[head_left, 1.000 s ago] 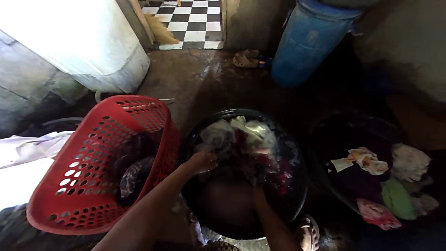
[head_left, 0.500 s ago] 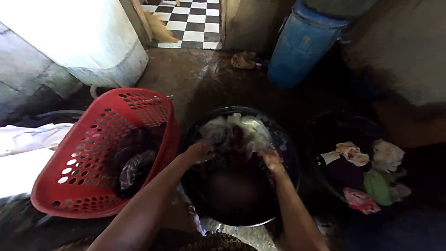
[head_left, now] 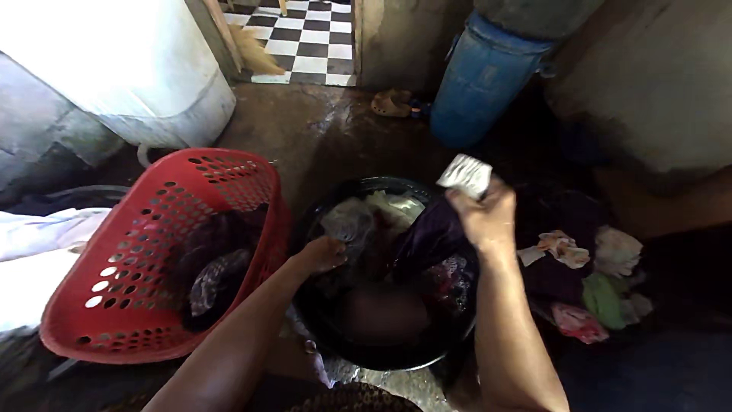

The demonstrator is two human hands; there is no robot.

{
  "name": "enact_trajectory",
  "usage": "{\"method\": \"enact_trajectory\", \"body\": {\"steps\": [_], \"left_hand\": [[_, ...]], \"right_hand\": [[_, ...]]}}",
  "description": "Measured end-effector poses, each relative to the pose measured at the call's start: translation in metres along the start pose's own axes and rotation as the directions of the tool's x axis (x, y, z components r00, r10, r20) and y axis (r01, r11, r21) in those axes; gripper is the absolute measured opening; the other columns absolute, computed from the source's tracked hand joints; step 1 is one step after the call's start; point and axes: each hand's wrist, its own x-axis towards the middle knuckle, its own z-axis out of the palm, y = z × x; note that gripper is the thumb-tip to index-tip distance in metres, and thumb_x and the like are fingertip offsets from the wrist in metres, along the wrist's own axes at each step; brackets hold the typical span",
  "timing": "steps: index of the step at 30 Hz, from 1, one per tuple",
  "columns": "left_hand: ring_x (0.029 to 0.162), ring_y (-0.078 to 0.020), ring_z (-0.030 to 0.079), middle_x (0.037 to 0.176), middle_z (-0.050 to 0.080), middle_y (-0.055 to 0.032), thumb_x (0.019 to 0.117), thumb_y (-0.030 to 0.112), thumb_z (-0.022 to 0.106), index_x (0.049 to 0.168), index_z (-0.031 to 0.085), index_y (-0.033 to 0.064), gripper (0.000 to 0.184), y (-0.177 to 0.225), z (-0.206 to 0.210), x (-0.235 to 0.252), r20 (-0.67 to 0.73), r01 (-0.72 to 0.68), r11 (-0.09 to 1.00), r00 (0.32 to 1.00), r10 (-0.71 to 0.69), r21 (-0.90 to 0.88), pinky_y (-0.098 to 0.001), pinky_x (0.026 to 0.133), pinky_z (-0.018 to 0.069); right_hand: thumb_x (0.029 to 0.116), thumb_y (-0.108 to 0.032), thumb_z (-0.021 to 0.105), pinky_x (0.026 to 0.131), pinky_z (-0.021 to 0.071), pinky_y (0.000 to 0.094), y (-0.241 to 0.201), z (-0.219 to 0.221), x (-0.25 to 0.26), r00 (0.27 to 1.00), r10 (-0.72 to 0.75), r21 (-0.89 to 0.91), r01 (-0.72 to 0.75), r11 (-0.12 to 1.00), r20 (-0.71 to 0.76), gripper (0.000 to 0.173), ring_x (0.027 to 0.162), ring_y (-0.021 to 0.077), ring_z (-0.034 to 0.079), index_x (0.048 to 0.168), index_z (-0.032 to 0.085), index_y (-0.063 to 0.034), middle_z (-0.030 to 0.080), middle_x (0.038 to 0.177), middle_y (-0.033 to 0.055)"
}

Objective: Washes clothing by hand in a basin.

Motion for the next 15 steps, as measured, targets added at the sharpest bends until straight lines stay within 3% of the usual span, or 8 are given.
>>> {"method": "enact_trajectory", "body": {"steps": [2, 4, 5, 6, 8, 10, 12, 15], "left_hand": [[0.125, -0.0445, 0.058, 0.129, 0.063, -0.0277, 0.1063, 0.025, 0.056, 0.131, 0.062, -0.0032, 0.038, 0.000, 0.001, 0.001, 0.010, -0.008, 1.000, 1.000, 0.008, 0.005, -0.0637, 0.105, 0.0429], [0.124, -0.0448, 0.058, 0.129, 0.062, -0.0284, 0.1066, 0.025, 0.055, 0.131, 0.062, -0.0039, 0.038, 0.003, -0.001, 0.000, 0.025, -0.005, 1.000, 1.000, 0.005, 0.008, -0.0637, 0.105, 0.0426], [0.125, -0.0452, 0.057, 0.130, 0.062, -0.0289, 0.1069, 0.026, 0.055, 0.132, 0.061, -0.0042, 0.039, 0.004, -0.002, -0.001, 0.037, 0.002, 1.000, 0.999, -0.002, 0.004, -0.0638, 0.106, 0.0417], [0.126, -0.0452, 0.057, 0.131, 0.061, -0.0291, 0.1071, 0.026, 0.055, 0.133, 0.060, -0.0042, 0.040, 0.004, -0.002, 0.000, 0.048, 0.010, 1.000, 0.999, -0.010, -0.003, -0.0635, 0.107, 0.0411], [0.126, -0.0447, 0.057, 0.131, 0.061, -0.0288, 0.1073, 0.027, 0.054, 0.133, 0.060, -0.0038, 0.040, 0.006, -0.003, 0.003, 0.072, 0.028, 1.000, 0.997, -0.027, -0.010, -0.0629, 0.107, 0.0414], [0.128, -0.0437, 0.057, 0.133, 0.060, -0.0282, 0.1073, 0.026, 0.054, 0.134, 0.060, -0.0029, 0.040, 0.007, -0.002, 0.007, 0.094, 0.046, 0.999, 0.995, -0.045, -0.013, -0.0624, 0.108, 0.0413], [0.130, -0.0427, 0.056, 0.135, 0.060, -0.0269, 0.1071, 0.027, 0.054, 0.135, 0.060, -0.0011, 0.041, 0.005, 0.000, 0.014, 0.112, 0.056, 0.998, 0.992, -0.058, 0.019, -0.0618, 0.108, 0.0414], [0.130, -0.0429, 0.055, 0.136, 0.060, -0.0266, 0.1075, 0.029, 0.054, 0.138, 0.058, -0.0008, 0.043, 0.006, 0.002, 0.016, 0.138, 0.068, 0.998, 0.988, -0.069, 0.014, -0.0621, 0.109, 0.0402]], "right_hand": [[0.0866, -0.025, 0.084, 0.083, 0.0562, 0.0617, 0.038, 0.032, -0.001, 0.970, 0.160, -0.116, -0.140, 0.983, 0.183, 0.049, 0.093, 0.0369, 0.071, 0.124, 0.064, 0.0005, 0.072, 0.102, 0.0221], [0.0861, -0.034, 0.084, 0.102, 0.0497, 0.0604, 0.077, 0.069, -0.008, 0.841, 0.389, -0.300, -0.287, 0.910, 0.375, 0.068, 0.117, 0.0415, 0.064, 0.137, 0.057, 0.0016, 0.066, 0.123, 0.0272], [0.0901, -0.039, 0.079, 0.110, 0.0440, 0.0585, 0.095, 0.087, -0.015, 0.751, 0.476, -0.419, -0.291, 0.860, 0.458, 0.075, 0.129, 0.0423, 0.057, 0.146, 0.050, 0.0007, 0.059, 0.137, 0.0280], [0.0940, -0.042, 0.074, 0.112, 0.0424, 0.0574, 0.111, 0.103, -0.025, 0.680, 0.525, -0.504, -0.258, 0.824, 0.511, 0.077, 0.133, 0.0419, 0.054, 0.151, 0.044, -0.0009, 0.055, 0.143, 0.0272], [0.0982, -0.039, 0.068, 0.114, 0.0409, 0.0576, 0.143, 0.133, -0.054, 0.618, 0.550, -0.563, -0.201, 0.801, 0.562, 0.070, 0.136, 0.0426, 0.052, 0.151, 0.044, 0.0005, 0.054, 0.146, 0.0272], [0.0983, -0.042, 0.066, 0.116, 0.0370, 0.0604, 0.170, 0.148, -0.089, 0.575, 0.538, -0.583, -0.126, 0.802, 0.616, 0.064, 0.144, 0.0432, 0.043, 0.148, 0.051, -0.0035, 0.049, 0.152, 0.0252], [0.0952, -0.040, 0.069, 0.120, 0.0275, 0.0645, 0.202, 0.150, -0.123, 0.532, 0.475, -0.574, 0.026, 0.818, 0.701, 0.053, 0.151, 0.0462, 0.027, 0.142, 0.062, -0.0154, 0.041, 0.159, 0.0224], [0.1032, -0.029, 0.060, 0.122, 0.0297, 0.0565, 0.225, 0.141, -0.143, 0.411, 0.549, -0.609, 0.019, 0.793, 0.728, 0.045, 0.146, 0.0411, 0.040, 0.143, 0.060, -0.0084, 0.048, 0.155, 0.0214]]}}
